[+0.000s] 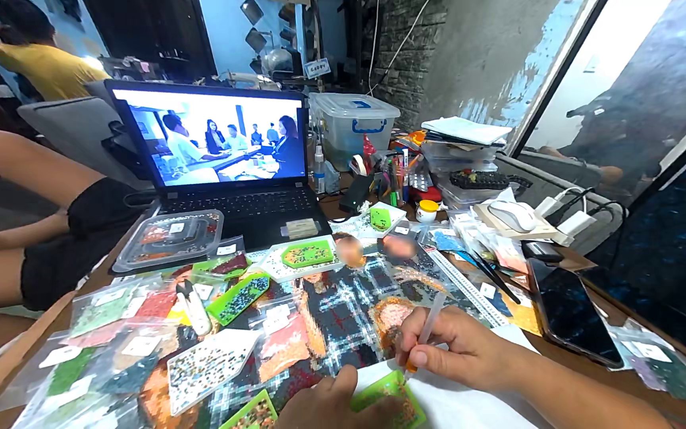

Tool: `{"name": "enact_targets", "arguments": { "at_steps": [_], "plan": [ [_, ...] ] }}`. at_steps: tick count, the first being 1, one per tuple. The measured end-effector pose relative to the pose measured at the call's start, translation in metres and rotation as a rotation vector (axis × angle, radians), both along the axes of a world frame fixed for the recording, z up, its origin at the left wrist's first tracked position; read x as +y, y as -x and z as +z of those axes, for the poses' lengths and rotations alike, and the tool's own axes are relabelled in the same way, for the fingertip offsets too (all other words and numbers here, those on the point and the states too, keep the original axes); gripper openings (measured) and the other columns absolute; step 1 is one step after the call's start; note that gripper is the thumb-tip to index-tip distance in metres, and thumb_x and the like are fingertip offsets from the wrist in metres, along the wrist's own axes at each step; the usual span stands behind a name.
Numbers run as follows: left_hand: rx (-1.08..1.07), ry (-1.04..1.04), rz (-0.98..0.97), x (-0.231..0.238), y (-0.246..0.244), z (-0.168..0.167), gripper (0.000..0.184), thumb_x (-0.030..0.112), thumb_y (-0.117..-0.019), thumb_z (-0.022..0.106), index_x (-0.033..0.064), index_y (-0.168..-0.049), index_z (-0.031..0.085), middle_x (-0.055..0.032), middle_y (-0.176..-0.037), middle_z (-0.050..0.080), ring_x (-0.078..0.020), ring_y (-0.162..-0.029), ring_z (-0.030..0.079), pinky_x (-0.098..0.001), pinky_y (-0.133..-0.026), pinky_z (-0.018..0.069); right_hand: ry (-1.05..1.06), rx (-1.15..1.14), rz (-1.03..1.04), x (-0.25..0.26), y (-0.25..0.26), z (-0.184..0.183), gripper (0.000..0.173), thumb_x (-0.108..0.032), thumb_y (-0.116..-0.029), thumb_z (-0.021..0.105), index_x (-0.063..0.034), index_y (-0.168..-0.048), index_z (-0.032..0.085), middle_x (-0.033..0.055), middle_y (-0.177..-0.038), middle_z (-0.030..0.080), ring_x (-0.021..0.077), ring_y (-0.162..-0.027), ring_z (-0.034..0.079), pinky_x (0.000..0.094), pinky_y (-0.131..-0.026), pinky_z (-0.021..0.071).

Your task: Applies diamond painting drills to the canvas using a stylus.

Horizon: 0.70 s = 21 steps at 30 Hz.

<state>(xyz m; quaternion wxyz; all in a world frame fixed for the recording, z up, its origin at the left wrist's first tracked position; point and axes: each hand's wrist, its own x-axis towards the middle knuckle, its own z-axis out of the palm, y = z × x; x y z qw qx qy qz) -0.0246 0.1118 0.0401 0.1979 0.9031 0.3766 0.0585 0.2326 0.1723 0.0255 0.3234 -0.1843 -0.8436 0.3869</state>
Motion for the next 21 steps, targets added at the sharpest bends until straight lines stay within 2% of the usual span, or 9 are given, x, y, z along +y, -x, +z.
{"name": "enact_targets", "arguments": {
  "at_steps": [8,14,21],
  "plan": [
    [-0.001,-0.024,0.006,-0.0005,-0.0004,-0.0007,0.037,0.027,-0.0976,0.061,0.0225,-0.133,0.070,-0.0264,-0.103,0.063,-0.0425,-0.082,0.066,-0.0536,-0.061,0.0529,-0.014,0.001,-0.001,0.0007,-0.0003,-0.0009,0.029,-0.028,-0.1090,0.050,-0.0007,-0.106,0.059,0.0068,-0.092,0.069,0.0028,-0.087,0.067,0.0185,-0.079,0.0551],
    [0.001,-0.040,0.023,-0.0001,-0.0006,-0.0035,0.044,0.026,-0.0957,0.064,0.0196,-0.139,0.066,-0.0265,-0.104,0.064,-0.0424,-0.081,0.066,-0.0532,-0.061,0.0528,-0.015,0.002,0.003,0.0008,-0.0005,-0.0004,0.029,-0.028,-0.1091,0.050,-0.0003,-0.106,0.059,0.0071,-0.093,0.069,0.0027,-0.087,0.067,0.0185,-0.080,0.0551],
    [0.012,-0.055,0.026,-0.0001,-0.0005,-0.0039,0.046,0.027,-0.0953,0.064,0.0172,-0.140,0.066,-0.0259,-0.101,0.063,-0.0420,-0.079,0.066,-0.0521,-0.060,0.0523,-0.016,0.007,0.003,0.0006,-0.0005,-0.0008,0.029,-0.028,-0.1090,0.050,-0.0004,-0.106,0.059,0.0075,-0.093,0.069,0.0031,-0.088,0.067,0.0188,-0.080,0.0552]
  ]
}}
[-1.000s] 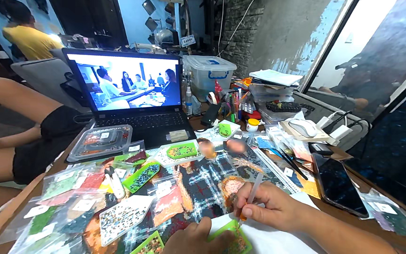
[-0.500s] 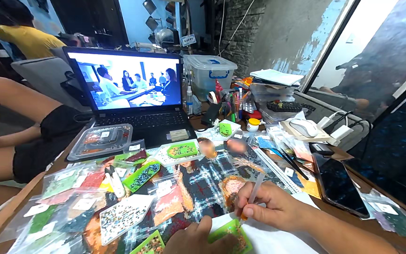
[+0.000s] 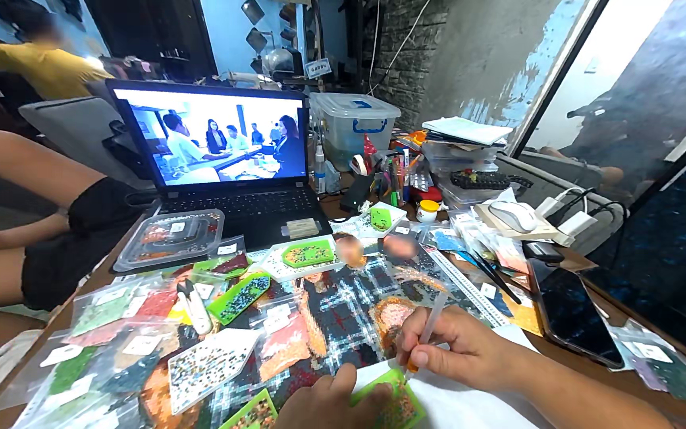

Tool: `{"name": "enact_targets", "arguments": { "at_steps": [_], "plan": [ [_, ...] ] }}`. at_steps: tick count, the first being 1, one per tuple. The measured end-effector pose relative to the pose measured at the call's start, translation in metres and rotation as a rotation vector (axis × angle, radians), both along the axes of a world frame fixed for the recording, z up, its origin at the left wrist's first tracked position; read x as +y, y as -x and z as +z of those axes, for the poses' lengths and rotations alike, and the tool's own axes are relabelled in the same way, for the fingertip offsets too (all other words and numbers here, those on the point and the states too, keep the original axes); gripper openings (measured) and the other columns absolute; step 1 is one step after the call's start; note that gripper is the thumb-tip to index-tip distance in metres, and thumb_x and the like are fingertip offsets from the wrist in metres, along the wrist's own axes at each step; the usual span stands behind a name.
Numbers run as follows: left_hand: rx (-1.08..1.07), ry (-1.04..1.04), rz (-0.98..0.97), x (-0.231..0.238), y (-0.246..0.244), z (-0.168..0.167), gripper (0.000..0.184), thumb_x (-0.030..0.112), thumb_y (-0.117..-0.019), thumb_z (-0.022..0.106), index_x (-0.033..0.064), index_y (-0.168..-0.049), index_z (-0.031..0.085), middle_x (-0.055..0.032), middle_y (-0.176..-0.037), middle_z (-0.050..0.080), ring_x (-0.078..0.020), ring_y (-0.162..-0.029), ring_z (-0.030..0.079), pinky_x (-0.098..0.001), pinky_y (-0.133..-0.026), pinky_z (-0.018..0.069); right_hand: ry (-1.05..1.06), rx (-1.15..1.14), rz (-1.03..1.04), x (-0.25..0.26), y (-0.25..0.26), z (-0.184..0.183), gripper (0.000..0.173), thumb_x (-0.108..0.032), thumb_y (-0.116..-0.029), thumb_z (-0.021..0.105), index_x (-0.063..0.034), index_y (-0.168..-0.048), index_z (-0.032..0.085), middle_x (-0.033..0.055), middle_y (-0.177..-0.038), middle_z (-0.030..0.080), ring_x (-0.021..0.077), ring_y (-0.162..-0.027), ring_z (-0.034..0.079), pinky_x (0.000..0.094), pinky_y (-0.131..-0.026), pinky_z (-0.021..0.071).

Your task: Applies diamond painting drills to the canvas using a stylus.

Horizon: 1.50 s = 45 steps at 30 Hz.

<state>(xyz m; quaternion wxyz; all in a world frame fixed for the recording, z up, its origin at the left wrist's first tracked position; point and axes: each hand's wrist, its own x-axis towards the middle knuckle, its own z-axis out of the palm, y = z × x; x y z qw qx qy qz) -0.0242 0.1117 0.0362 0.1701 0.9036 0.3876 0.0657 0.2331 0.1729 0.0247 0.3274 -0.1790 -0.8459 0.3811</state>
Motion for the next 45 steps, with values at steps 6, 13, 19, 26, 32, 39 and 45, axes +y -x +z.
{"name": "enact_targets", "arguments": {
  "at_steps": [6,13,19,26,32,39,45],
  "plan": [
    [-0.006,0.004,-0.002,-0.0003,-0.0001,0.0008,0.040,0.026,-0.0966,0.062,0.0223,-0.136,0.069,-0.0263,-0.102,0.063,-0.0417,-0.080,0.066,-0.0519,-0.060,0.0525,-0.002,-0.004,-0.005,0.0001,0.0004,0.0001,0.028,-0.027,-0.1091,0.050,-0.0008,-0.105,0.059,0.0071,-0.093,0.069,0.0032,-0.088,0.067,0.0192,-0.081,0.0553],
    [0.000,0.024,-0.017,-0.0011,-0.0004,0.0025,0.038,0.026,-0.0983,0.060,0.0271,-0.135,0.069,-0.0280,-0.105,0.062,-0.0425,-0.080,0.066,-0.0527,-0.061,0.0526,-0.005,-0.006,-0.005,-0.0001,0.0003,0.0001,0.029,-0.028,-0.1092,0.050,-0.0007,-0.105,0.059,0.0071,-0.093,0.069,0.0030,-0.088,0.067,0.0189,-0.081,0.0552],
    [-0.008,0.019,-0.029,-0.0019,0.0003,0.0024,0.037,0.026,-0.0999,0.059,0.0276,-0.135,0.070,-0.0285,-0.105,0.062,-0.0432,-0.082,0.066,-0.0537,-0.062,0.0532,-0.007,-0.005,-0.003,0.0001,0.0004,-0.0001,0.029,-0.028,-0.1091,0.050,-0.0006,-0.106,0.059,0.0072,-0.093,0.069,0.0029,-0.088,0.067,0.0183,-0.080,0.0550],
    [0.011,0.023,-0.019,-0.0012,-0.0002,0.0032,0.037,0.026,-0.1002,0.058,0.0253,-0.136,0.069,-0.0281,-0.105,0.062,-0.0432,-0.082,0.066,-0.0536,-0.062,0.0532,-0.008,-0.014,-0.003,0.0004,0.0001,0.0004,0.029,-0.028,-0.1090,0.050,-0.0005,-0.106,0.059,0.0073,-0.093,0.070,0.0023,-0.088,0.067,0.0179,-0.080,0.0549],
    [0.012,0.020,-0.011,-0.0001,-0.0002,0.0022,0.040,0.026,-0.0990,0.059,0.0237,-0.138,0.067,-0.0271,-0.104,0.062,-0.0421,-0.080,0.066,-0.0525,-0.062,0.0529,0.002,-0.009,-0.002,0.0006,0.0000,-0.0005,0.028,-0.027,-0.1089,0.051,-0.0004,-0.105,0.059,0.0076,-0.093,0.070,0.0025,-0.087,0.067,0.0180,-0.079,0.0547],
    [-0.001,0.001,-0.001,-0.0004,-0.0001,0.0000,0.046,0.025,-0.0966,0.063,0.0155,-0.141,0.064,-0.0263,-0.104,0.063,-0.0421,-0.079,0.067,-0.0521,-0.061,0.0535,0.010,-0.015,0.001,0.0003,0.0000,0.0003,0.029,-0.028,-0.1089,0.051,-0.0004,-0.105,0.059,0.0075,-0.094,0.069,0.0027,-0.089,0.067,0.0183,-0.081,0.0549],
    [-0.014,-0.013,0.009,-0.0005,0.0001,-0.0018,0.046,0.024,-0.0961,0.063,0.0134,-0.140,0.065,-0.0254,-0.103,0.063,-0.0406,-0.078,0.067,-0.0512,-0.061,0.0535,0.009,-0.021,-0.005,0.0004,0.0001,0.0007,0.029,-0.027,-0.1089,0.050,-0.0002,-0.106,0.059,0.0073,-0.094,0.069,0.0016,-0.088,0.066,0.0171,-0.080,0.0540]
  ]
}}
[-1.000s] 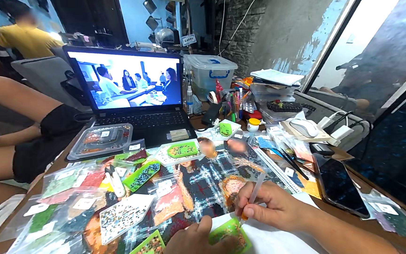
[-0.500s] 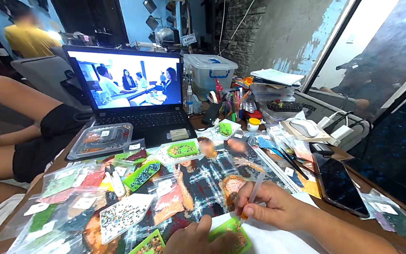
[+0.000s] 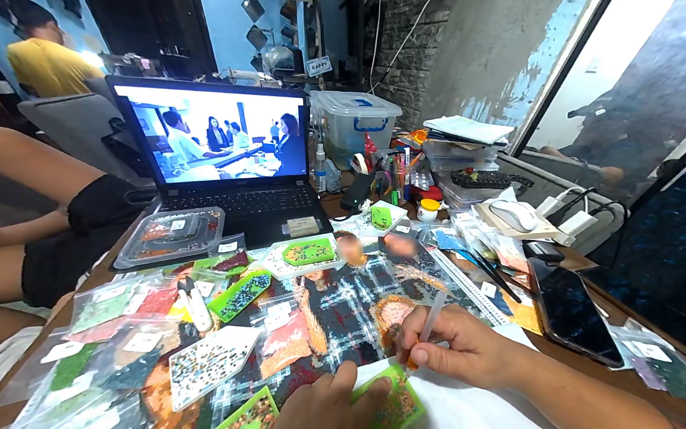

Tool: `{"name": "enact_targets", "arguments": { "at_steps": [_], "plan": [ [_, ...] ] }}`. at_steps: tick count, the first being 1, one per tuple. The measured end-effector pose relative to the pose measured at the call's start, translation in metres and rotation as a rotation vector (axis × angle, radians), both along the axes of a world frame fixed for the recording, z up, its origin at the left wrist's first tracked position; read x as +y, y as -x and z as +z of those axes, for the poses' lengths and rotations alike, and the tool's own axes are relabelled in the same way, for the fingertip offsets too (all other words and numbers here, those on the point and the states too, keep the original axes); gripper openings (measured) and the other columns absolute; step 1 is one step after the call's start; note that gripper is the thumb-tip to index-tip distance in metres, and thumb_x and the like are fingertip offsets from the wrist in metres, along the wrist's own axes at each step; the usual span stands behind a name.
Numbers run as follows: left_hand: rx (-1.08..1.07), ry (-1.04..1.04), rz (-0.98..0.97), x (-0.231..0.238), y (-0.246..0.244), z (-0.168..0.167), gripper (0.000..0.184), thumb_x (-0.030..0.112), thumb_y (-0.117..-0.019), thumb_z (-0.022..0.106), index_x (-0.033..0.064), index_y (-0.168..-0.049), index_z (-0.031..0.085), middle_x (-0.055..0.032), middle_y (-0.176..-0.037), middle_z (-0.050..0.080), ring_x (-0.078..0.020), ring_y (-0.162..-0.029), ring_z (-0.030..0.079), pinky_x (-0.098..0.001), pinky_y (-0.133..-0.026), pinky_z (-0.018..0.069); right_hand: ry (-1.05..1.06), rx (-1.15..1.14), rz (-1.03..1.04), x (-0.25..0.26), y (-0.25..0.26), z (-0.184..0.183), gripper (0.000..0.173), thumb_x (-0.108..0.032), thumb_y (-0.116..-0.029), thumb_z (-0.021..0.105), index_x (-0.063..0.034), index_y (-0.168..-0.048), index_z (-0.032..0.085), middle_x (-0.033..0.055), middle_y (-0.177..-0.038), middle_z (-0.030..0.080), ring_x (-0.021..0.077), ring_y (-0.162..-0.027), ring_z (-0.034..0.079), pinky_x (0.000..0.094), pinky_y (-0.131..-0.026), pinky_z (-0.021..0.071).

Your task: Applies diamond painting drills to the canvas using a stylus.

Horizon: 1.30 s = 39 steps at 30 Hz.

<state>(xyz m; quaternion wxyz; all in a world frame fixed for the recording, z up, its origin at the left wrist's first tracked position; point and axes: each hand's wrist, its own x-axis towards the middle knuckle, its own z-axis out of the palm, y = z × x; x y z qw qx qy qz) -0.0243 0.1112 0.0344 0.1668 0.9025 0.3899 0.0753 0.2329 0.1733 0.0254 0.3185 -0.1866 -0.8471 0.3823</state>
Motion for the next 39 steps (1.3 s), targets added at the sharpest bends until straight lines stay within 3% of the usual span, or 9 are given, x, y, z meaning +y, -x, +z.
{"name": "enact_targets", "arguments": {
  "at_steps": [12,28,39],
  "plan": [
    [0.000,0.022,-0.002,0.0003,-0.0003,0.0013,0.044,0.026,-0.0967,0.064,0.0148,-0.139,0.066,-0.0261,-0.103,0.063,-0.0420,-0.080,0.067,-0.0520,-0.062,0.0533,0.004,0.001,0.001,-0.0003,0.0000,0.0001,0.028,-0.027,-0.1089,0.051,-0.0002,-0.106,0.059,0.0075,-0.094,0.069,0.0030,-0.089,0.067,0.0185,-0.080,0.0550],
    [0.005,0.037,-0.007,-0.0008,-0.0007,0.0049,0.038,0.025,-0.0984,0.061,0.0245,-0.136,0.069,-0.0276,-0.104,0.062,-0.0425,-0.080,0.066,-0.0529,-0.063,0.0531,-0.007,0.010,0.002,-0.0003,-0.0002,-0.0003,0.029,-0.028,-0.1089,0.051,-0.0003,-0.105,0.059,0.0071,-0.093,0.069,0.0025,-0.089,0.067,0.0180,-0.080,0.0547],
    [-0.001,0.023,-0.009,-0.0005,-0.0006,0.0026,0.040,0.026,-0.0973,0.063,0.0210,-0.136,0.069,-0.0278,-0.104,0.063,-0.0429,-0.080,0.067,-0.0531,-0.061,0.0535,-0.003,0.004,0.002,-0.0010,-0.0005,0.0003,0.028,-0.027,-0.1089,0.051,-0.0001,-0.106,0.059,0.0070,-0.094,0.069,0.0013,-0.088,0.066,0.0170,-0.080,0.0542]
  ]
}}
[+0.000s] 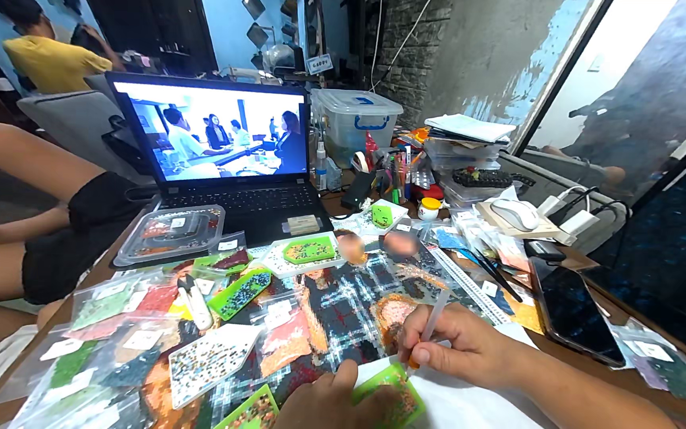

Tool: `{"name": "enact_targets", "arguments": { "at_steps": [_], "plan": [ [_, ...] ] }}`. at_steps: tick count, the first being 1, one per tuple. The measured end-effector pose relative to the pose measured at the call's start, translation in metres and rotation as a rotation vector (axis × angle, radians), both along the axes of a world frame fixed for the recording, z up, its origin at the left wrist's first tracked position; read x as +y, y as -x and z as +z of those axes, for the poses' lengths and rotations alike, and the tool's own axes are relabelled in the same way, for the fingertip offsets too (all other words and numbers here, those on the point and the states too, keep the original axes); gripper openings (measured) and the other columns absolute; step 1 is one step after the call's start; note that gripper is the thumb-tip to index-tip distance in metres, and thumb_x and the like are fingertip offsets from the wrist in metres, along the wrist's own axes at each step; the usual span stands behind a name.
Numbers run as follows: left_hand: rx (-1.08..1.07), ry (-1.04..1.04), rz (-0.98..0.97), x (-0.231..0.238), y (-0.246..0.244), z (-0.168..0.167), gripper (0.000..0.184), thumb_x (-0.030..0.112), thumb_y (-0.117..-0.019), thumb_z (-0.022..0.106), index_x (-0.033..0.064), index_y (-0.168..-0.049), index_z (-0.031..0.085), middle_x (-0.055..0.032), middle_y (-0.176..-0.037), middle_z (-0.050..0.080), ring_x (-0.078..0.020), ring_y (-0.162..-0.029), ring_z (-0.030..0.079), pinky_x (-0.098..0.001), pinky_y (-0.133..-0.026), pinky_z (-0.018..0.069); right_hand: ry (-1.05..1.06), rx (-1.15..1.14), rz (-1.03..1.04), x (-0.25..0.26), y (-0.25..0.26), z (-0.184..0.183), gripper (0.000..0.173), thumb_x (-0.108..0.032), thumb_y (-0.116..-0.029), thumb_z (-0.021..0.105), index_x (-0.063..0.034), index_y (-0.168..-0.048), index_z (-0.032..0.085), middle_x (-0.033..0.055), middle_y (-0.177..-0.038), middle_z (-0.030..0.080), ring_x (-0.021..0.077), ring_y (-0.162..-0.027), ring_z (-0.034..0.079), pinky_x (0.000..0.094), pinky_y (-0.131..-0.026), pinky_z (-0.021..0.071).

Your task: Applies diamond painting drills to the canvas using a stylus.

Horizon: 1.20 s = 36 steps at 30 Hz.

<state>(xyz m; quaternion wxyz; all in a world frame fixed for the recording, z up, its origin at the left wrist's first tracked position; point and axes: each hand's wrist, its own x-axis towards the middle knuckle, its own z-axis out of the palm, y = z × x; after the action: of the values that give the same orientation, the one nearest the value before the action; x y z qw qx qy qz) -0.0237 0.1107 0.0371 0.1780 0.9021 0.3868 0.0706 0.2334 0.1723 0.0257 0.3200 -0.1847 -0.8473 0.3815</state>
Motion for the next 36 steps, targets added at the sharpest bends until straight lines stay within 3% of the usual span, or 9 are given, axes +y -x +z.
{"name": "enact_targets", "arguments": {
  "at_steps": [12,21,29,36],
  "plan": [
    [-0.001,-0.011,0.001,0.0000,0.0004,-0.0023,0.043,0.025,-0.0966,0.063,0.0154,-0.139,0.067,-0.0265,-0.104,0.063,-0.0421,-0.080,0.066,-0.0521,-0.061,0.0531,-0.002,-0.002,0.001,0.0003,0.0001,-0.0008,0.028,-0.027,-0.1089,0.051,0.0001,-0.105,0.059,0.0075,-0.094,0.069,0.0016,-0.088,0.066,0.0170,-0.080,0.0543],
    [0.012,0.010,0.003,0.0003,0.0000,0.0005,0.042,0.025,-0.0973,0.062,0.0203,-0.139,0.067,-0.0272,-0.105,0.063,-0.0422,-0.081,0.067,-0.0523,-0.062,0.0533,-0.009,-0.003,-0.001,0.0002,0.0000,-0.0005,0.028,-0.027,-0.1087,0.051,0.0000,-0.106,0.059,0.0073,-0.094,0.069,0.0014,-0.088,0.066,0.0166,-0.080,0.0539],
    [0.004,0.012,-0.019,-0.0002,0.0021,-0.0001,0.054,0.030,-0.0916,0.067,0.0175,-0.144,0.062,-0.0251,-0.101,0.064,-0.0429,-0.081,0.066,-0.0545,-0.062,0.0517,-0.009,-0.004,0.004,0.0012,-0.0002,-0.0015,0.028,-0.027,-0.1090,0.050,-0.0006,-0.107,0.059,0.0072,-0.094,0.069,0.0012,-0.087,0.066,0.0163,-0.080,0.0537],
    [0.018,0.022,-0.029,-0.0002,0.0027,0.0003,0.052,0.032,-0.0918,0.066,0.0199,-0.142,0.064,-0.0251,-0.101,0.064,-0.0426,-0.082,0.066,-0.0542,-0.062,0.0511,-0.009,-0.012,0.004,0.0009,0.0005,-0.0007,0.029,-0.027,-0.1090,0.051,0.0007,-0.105,0.059,0.0077,-0.094,0.069,0.0009,-0.087,0.065,0.0159,-0.080,0.0531]
  ]
}}
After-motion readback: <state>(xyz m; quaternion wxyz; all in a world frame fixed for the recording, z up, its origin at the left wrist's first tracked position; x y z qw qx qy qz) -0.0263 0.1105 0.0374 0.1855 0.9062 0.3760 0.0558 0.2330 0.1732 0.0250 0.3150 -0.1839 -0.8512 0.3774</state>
